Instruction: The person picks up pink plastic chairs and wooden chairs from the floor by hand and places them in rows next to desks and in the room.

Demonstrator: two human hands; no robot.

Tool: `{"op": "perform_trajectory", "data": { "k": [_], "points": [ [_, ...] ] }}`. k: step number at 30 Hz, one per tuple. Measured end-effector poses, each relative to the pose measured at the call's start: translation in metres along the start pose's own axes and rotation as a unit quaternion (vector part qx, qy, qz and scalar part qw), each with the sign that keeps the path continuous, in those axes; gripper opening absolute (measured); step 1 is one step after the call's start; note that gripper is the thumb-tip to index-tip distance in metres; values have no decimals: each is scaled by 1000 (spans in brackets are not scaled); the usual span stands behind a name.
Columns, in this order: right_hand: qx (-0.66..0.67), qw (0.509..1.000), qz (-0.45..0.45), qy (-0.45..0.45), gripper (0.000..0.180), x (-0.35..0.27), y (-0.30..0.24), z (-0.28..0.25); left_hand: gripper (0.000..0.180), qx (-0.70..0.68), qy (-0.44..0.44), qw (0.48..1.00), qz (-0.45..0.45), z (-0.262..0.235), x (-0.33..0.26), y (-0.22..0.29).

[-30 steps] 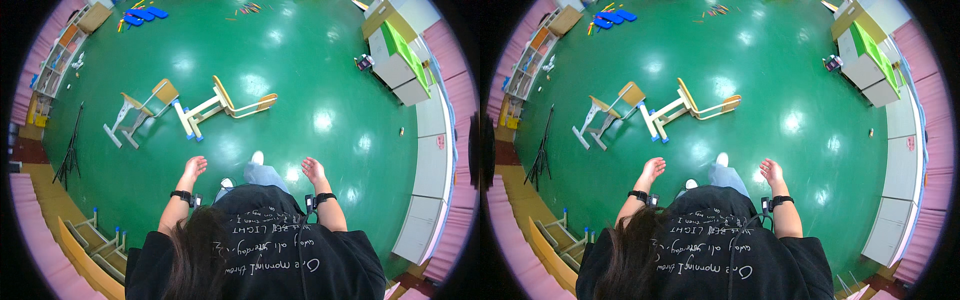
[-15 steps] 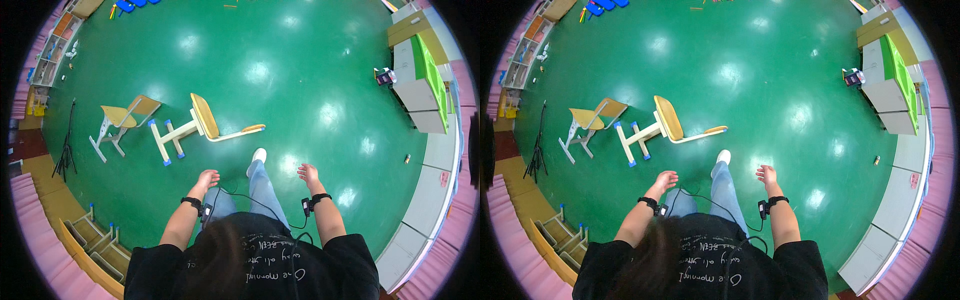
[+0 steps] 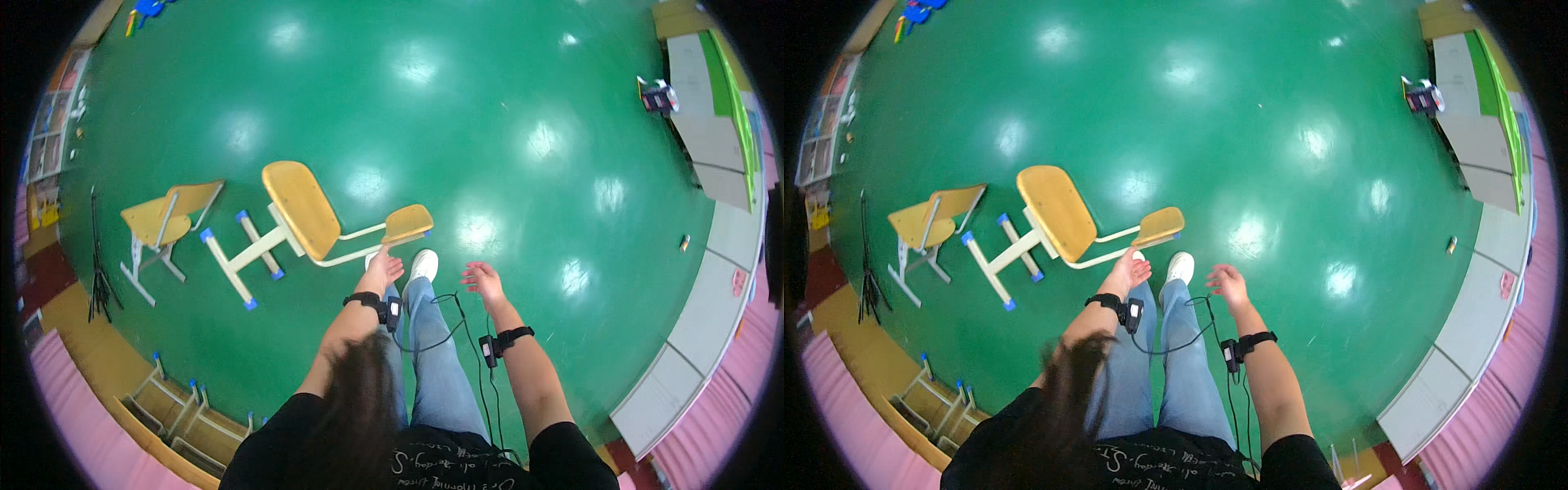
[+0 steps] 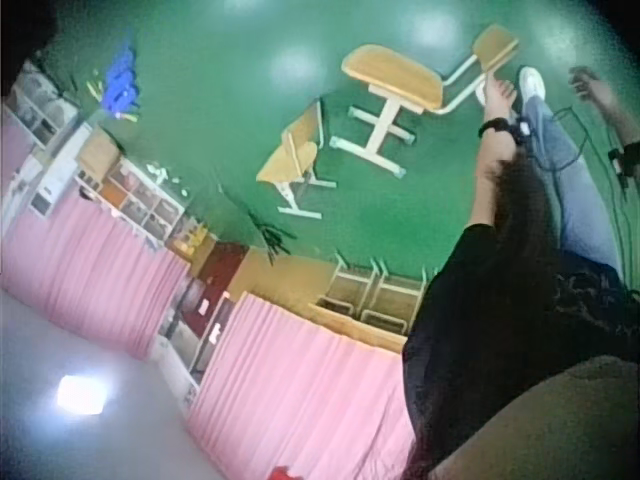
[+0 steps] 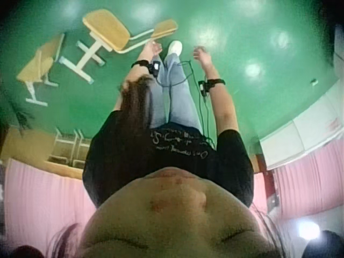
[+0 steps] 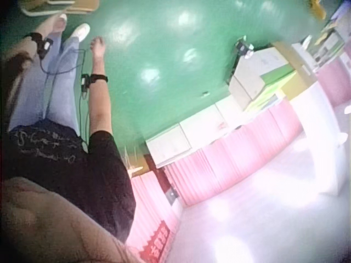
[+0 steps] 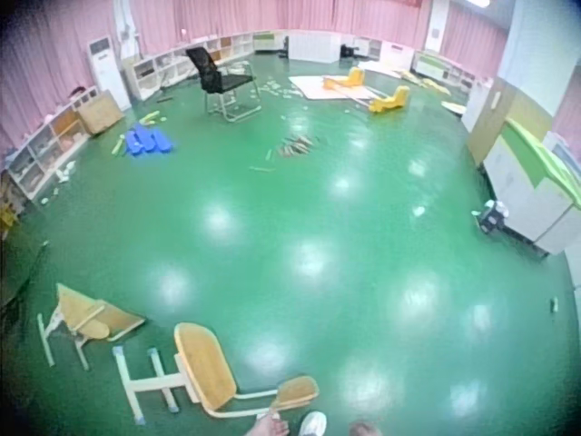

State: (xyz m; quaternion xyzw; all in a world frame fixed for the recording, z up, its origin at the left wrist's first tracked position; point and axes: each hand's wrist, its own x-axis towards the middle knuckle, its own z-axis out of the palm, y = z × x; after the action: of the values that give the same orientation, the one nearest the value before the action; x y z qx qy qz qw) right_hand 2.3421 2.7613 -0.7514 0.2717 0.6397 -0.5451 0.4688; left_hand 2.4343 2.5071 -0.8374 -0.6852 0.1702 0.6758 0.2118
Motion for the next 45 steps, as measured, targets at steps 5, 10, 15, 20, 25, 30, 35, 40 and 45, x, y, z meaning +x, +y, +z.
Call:
{"op": "perform_trajectory", "data": {
  "k": [5, 10, 15, 20, 25, 30, 35, 40, 45],
  "points": [
    [20, 998, 41, 31, 24, -2, 23, -14, 65, -118, 74, 989, -43, 33, 57, 11],
    [-2, 996, 75, 58, 23, -10, 40, -17, 49, -156, -56, 986, 1, 8, 103, 26],
    [-31, 993, 77, 87, 21, -20, 63, -39, 38, -223, -138, 962, 73, 28, 99, 4],
    [-43, 994, 71, 65, 21, -29, 56, -32, 38, -236, -130, 961, 59, 27, 64, 11],
    [-71, 996, 44, 38, 22, -40, 32, -28, 41, -248, -128, 959, 58, 15, -10, 2],
    [-91, 996, 18, 15, 22, -60, -4, 6, 48, -244, -174, 952, 58, -63, -97, -2],
    [-150, 988, -29, -7, 24, -88, -28, 49, 49, -232, -198, 945, 119, -142, -211, -17],
    [-322, 941, -104, -22, 41, -84, -26, 96, 44, -230, -153, 953, 123, -199, -290, -24],
    [-228, 967, -4, -114, 70, -151, -78, 224, 35, -297, -142, 937, 114, -292, -345, -35]
  ]
}}
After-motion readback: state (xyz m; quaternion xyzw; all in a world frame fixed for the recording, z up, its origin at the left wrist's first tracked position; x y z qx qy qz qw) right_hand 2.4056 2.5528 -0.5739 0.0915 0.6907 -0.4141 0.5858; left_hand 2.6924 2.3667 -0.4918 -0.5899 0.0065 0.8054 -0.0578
